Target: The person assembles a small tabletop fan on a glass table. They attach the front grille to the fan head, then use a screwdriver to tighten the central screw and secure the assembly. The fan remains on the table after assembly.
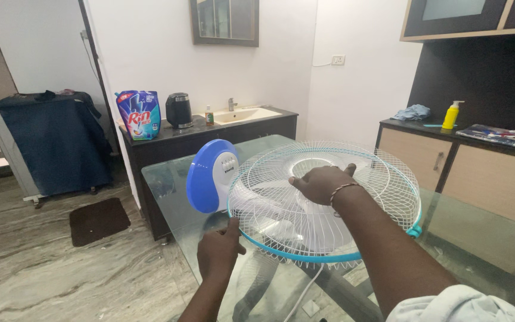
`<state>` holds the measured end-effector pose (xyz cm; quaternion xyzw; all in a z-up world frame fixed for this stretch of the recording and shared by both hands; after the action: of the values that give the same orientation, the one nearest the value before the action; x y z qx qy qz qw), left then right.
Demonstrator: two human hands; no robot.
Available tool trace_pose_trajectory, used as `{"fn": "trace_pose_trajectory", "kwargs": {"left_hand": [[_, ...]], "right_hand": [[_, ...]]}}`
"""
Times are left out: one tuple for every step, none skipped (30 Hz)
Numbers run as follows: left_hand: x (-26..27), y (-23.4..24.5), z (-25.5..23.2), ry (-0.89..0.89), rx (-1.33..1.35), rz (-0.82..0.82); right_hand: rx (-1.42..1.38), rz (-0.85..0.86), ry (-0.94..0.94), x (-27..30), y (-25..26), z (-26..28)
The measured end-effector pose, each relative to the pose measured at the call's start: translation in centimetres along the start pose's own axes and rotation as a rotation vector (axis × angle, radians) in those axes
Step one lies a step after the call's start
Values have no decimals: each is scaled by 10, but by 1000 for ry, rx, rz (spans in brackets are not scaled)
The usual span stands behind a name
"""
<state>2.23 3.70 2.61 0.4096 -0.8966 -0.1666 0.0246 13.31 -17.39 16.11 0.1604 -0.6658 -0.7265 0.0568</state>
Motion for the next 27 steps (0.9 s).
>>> {"fn": "trace_pose_trajectory", "kwargs": {"left_hand": [[-2, 3, -3, -51, -106, -22], [-4, 1, 0, 17, -18, -5], [-7, -3, 4, 83, 70, 12], [-10, -8, 10, 148, 157, 29], [-15, -14, 12, 170, 320, 75], [-23, -19, 13, 191, 483, 121], [-28, -25, 15, 211, 646, 169], [-32, -31, 20, 253, 685, 224], [-35, -37, 21, 294, 726, 282], [-37, -44, 22, 335, 765, 341], [-38, -48, 20, 353, 816, 360], [-41, -53, 18, 371, 866, 379], [-42, -57, 17, 389, 915, 396], [-43, -58, 17, 369, 891, 379], [-43, -59, 16, 350, 867, 359], [-44, -60, 16, 331, 843, 340], [-45, -60, 16, 321, 827, 331], [-46, -59, 15, 311, 810, 322], [-46, -59, 16, 301, 793, 312], [-46, -58, 15, 292, 787, 308], [-46, -58, 15, 282, 782, 305], [-46, -57, 14, 273, 776, 303], [-45, -56, 13, 286, 788, 305], [-44, -54, 13, 299, 800, 307], [-42, -54, 11, 310, 812, 311], [-39, -52, 11, 320, 757, 302], [-39, -49, 11, 328, 702, 295]], "right_hand": [[0, 5, -3, -1, 1, -1], [1, 10, -7, -2, 2, 0], [0, 9, -8, -2, 2, -1], [-1, 8, -9, -3, 1, -2], [-1, 9, -11, -3, 1, -2], [-5, 12, -5, -4, 1, -2], [-10, 14, -2, -5, 0, -3], [-14, 15, 2, -6, -2, -3], [-16, 13, 3, -8, -3, -5], [-18, 10, 5, -10, -4, -6], [-19, 7, 6, -12, -5, -7], [-21, 4, 6, -14, -5, -9], [-25, 2, 8, -16, -6, -10], [-29, 0, 10, -18, -7, -12], [-33, -6, 11, -19, -8, -13], [-36, -12, 12, -21, -8, -14], [-41, -18, 15, -23, -8, -14], [-40, -12, 9, -25, -8, -14], [-39, -7, 3, -26, -9, -14], [-39, -2, -3, -26, -9, -14], [-41, -9, -2, -26, -9, -15], [-44, -16, -2, -27, -9, -15], [-47, -23, -2, -27, -8, -14], [-48, -19, -5, -27, -8, -13], [-47, -17, -10, -26, -8, -14], [-47, -15, -15, -25, -8, -14], [-43, -17, -18, -25, -8, -14]]}}
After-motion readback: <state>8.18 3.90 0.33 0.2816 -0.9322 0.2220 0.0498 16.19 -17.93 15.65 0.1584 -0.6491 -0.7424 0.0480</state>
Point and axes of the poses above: each hand's wrist, its own x-axis away from the middle knuckle, its own y-axis out of the back of the hand, z = x × y, the point moved 5 cm from there along -x, towards the middle knuckle, and after that the axes turned 8 degrees about -z, right-handed, at the moved point
